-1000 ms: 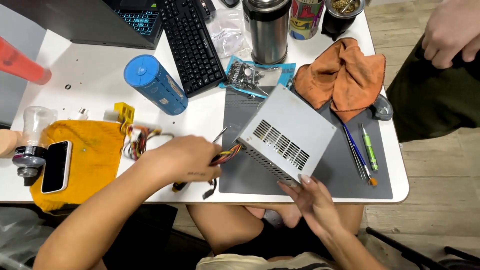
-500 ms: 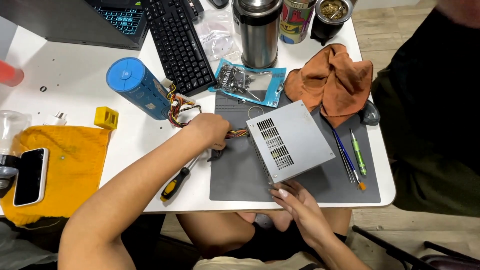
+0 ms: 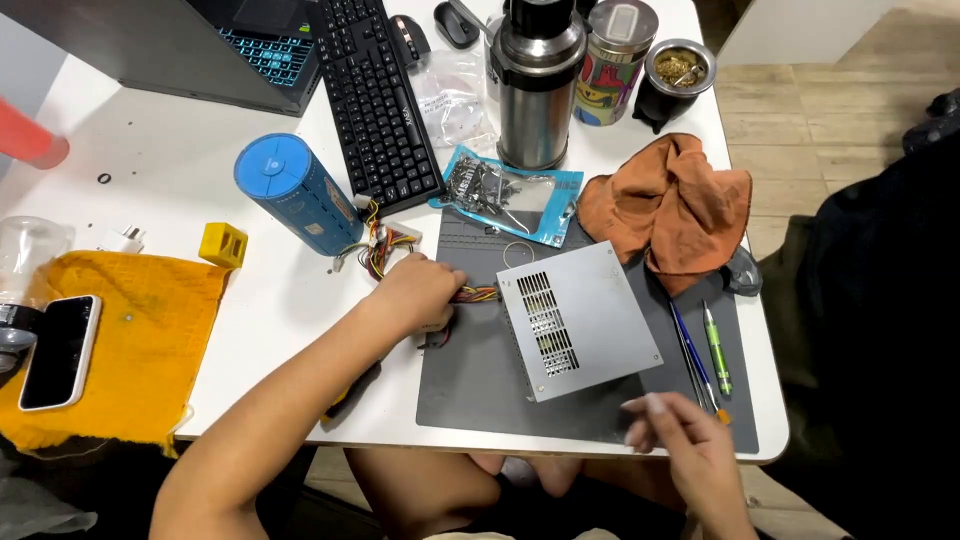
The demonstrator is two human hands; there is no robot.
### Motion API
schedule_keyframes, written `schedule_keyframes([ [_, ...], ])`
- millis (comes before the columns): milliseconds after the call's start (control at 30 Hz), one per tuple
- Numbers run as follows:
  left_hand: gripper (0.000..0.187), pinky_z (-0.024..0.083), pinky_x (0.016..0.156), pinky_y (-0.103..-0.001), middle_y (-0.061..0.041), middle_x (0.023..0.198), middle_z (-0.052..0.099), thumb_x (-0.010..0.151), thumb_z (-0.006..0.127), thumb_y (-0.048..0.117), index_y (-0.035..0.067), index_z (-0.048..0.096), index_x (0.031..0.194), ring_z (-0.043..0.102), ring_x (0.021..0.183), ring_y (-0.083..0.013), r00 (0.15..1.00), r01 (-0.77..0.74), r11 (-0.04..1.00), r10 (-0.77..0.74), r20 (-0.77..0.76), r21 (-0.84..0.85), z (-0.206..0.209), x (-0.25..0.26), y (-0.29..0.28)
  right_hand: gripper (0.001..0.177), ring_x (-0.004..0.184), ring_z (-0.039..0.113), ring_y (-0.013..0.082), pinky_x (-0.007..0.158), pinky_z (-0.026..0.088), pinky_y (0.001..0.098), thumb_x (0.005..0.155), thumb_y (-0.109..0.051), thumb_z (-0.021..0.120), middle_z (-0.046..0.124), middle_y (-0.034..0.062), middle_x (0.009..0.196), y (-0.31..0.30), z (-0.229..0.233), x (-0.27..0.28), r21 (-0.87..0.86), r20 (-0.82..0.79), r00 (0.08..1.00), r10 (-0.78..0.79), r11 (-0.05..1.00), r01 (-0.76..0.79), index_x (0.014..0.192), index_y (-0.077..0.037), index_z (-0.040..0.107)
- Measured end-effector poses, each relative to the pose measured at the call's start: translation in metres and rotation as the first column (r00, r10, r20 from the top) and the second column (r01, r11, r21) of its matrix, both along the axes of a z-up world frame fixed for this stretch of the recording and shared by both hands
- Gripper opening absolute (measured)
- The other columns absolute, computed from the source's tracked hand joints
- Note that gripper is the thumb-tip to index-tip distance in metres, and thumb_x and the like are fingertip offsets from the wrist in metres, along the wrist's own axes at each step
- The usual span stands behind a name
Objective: Cleaning a computer power supply unit by brushing off dust and wiping the exterior with a cloth.
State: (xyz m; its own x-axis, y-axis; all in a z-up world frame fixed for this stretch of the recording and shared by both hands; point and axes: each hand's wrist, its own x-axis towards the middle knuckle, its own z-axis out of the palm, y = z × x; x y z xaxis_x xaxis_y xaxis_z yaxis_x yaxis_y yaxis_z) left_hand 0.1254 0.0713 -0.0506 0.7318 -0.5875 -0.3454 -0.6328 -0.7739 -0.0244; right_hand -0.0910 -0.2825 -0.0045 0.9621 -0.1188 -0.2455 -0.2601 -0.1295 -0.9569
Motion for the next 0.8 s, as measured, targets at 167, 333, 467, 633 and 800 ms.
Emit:
schedule_keyframes([
  [167,0.038,0.046,0.097,-0.049,-0.011,0.105,0.069,0.088,0.071,0.034,0.014,0.063,0.12,0.066,0.1,-0.0375,0.991,-0.07,0.964,0.096,0.092,-0.255,0.037,-0.042,-0.006,0.048,0.067,0.057,0.0196,0.066,0.046,0.0314,0.116,-0.027,0.052,0.063,0.0125,0.071,-0.005,-0.014,0.02,-0.1,0.249,0.924,-0.291,0.941,0.323,0.082,0.003,0.066],
  [333,0.043,0.046,0.096,-0.046,-0.011,0.118,0.067,0.099,0.063,0.033,0.011,0.06,0.136,0.062,0.111,-0.0354,0.952,-0.141,0.741,0.284,0.116,-0.656,0.076,-0.101,-0.028,0.02,0.098,0.058,0.0186,0.088,0.048,0.0299,0.115,-0.017,0.054,0.063,0.0103,0.111,0.003,-0.035,0.043,-0.108,0.526,0.787,-0.323,0.892,0.438,0.116,0.0,0.065],
  [467,0.027,0.05,0.099,-0.041,-0.01,0.121,0.072,0.102,0.062,0.022,0.008,0.067,0.125,0.067,0.111,-0.0286,0.86,-0.094,0.312,0.504,0.081,-0.945,0.053,-0.136,-0.059,0.022,0.113,0.06,0.0208,0.099,0.05,0.0319,0.113,-0.019,0.053,0.063,0.0102,0.121,0.015,-0.047,0.052,-0.08,0.52,0.787,-0.332,0.899,0.432,0.122,-0.002,0.064],
  [633,0.017,0.053,0.095,-0.035,-0.01,0.109,0.071,0.101,0.063,0.014,0.005,0.071,0.113,0.068,0.102,-0.0247,0.799,-0.107,0.047,0.599,-0.058,-0.993,0.017,-0.156,-0.078,0.019,0.111,0.06,0.0199,0.101,0.05,0.0315,0.112,-0.019,0.052,0.062,0.0086,0.117,0.031,-0.059,0.048,-0.036,0.514,0.783,-0.35,0.904,0.427,0.118,-0.004,0.063],
  [800,0.015,0.055,0.081,-0.03,-0.01,0.102,0.07,0.101,0.06,0.01,0.004,0.071,0.109,0.066,0.088,-0.0204,0.786,-0.088,-0.029,0.613,-0.087,-0.996,-0.005,-0.161,-0.08,0.02,0.11,0.059,0.02,0.099,0.05,0.0316,0.113,-0.021,0.052,0.062,0.0082,0.116,0.032,-0.067,0.05,-0.032,0.581,0.74,-0.339,0.899,0.436,0.117,-0.004,0.062],
])
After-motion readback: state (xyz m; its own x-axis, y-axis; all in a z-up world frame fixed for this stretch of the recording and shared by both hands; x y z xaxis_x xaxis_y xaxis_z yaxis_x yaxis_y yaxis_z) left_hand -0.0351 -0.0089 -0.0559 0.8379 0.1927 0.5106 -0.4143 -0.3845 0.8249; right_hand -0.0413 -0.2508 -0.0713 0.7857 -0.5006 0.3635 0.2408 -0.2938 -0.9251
